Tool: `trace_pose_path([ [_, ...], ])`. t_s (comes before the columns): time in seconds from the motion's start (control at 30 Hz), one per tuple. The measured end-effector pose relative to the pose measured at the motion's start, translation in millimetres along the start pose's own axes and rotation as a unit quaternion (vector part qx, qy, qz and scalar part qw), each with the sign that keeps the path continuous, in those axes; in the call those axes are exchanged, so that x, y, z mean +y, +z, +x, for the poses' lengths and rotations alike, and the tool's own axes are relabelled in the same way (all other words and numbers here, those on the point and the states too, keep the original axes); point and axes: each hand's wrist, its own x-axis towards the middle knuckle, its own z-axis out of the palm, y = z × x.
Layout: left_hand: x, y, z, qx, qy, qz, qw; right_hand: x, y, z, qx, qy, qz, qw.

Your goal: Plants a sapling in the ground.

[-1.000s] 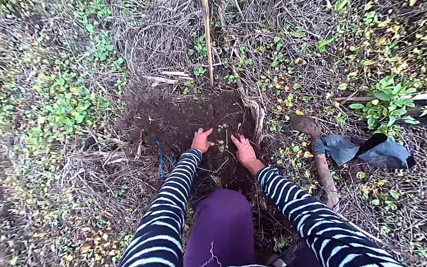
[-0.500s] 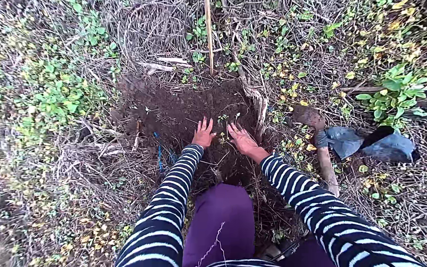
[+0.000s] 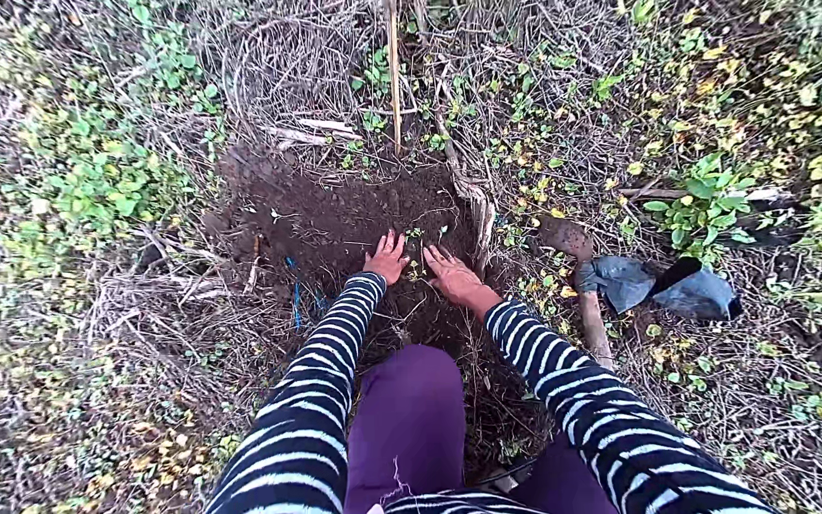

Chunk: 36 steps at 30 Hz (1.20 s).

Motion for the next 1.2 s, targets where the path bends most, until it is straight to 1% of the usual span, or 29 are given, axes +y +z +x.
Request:
trace_pose_path([
  [0.07,-3,9,5,0.004,-0.002,0.012,1.0,4,3,15,-0.049,0.015,-0.014,0.999],
  [0.1,-7,13,7,0.009,-0.001,0.013,1.0,6,6,20,-0.058,0.011,-0.02,0.998],
  [0.2,-15,19,15,0.025,0.006,0.009,1.0,13,14,29,-0.048,-0.003,-0.023,0.999],
  [0.27,-14,16,17,0.011,0.015,-0.004,1.0,16,13,29,-0.049,-0.008,-0.025,0.998],
  [0.33,-18,1,10,-0.017,0.02,-0.026,0.999,18,12,22,-0.046,-0.013,-0.015,0.999],
  [0.4,-27,-10,-13,-0.023,0.004,-0.056,0.998,17,15,-2,-0.033,-0.016,-0.002,0.999],
  [0.47,-38,-4,-50,-0.009,-0.027,-0.066,0.997,20,32,-39,-0.015,-0.024,-0.002,1.0],
  [0.53,-44,15,-84,-0.008,-0.044,-0.038,0.998,22,44,-63,-0.033,-0.031,-0.022,0.999],
  [0.57,-44,31,-98,-0.004,-0.039,-0.014,0.999,21,48,-71,-0.035,-0.044,-0.027,0.998],
  [0.63,-44,52,-112,0.008,-0.014,0.033,0.999,16,56,-76,-0.004,-0.099,-0.023,0.995],
  [0.7,-45,64,-107,0.01,0.004,0.071,0.997,13,69,-68,0.015,-0.141,0.0,0.99],
  [0.8,-40,65,-86,-0.033,-0.024,0.115,0.993,10,78,-52,-0.033,-0.12,0.026,0.992],
  [0.87,-38,66,-84,-0.038,-0.034,0.134,0.99,8,80,-49,-0.052,-0.116,0.024,0.992],
  [0.93,-36,67,-89,-0.015,-0.027,0.142,0.989,6,77,-51,-0.034,-0.119,0.012,0.992],
  [1.0,-43,72,-99,0.055,0.022,0.14,0.988,1,65,-54,-0.013,-0.117,0.002,0.993],
  [1.03,-46,75,-103,0.072,0.044,0.136,0.987,-1,59,-57,-0.003,-0.118,0.003,0.993],
  [1.1,-49,77,-102,0.047,0.035,0.14,0.988,3,57,-59,0.008,-0.117,0.005,0.993],
  [1.2,-42,73,-91,0.008,-0.006,0.131,0.991,17,71,-46,-0.011,-0.098,0.003,0.995],
])
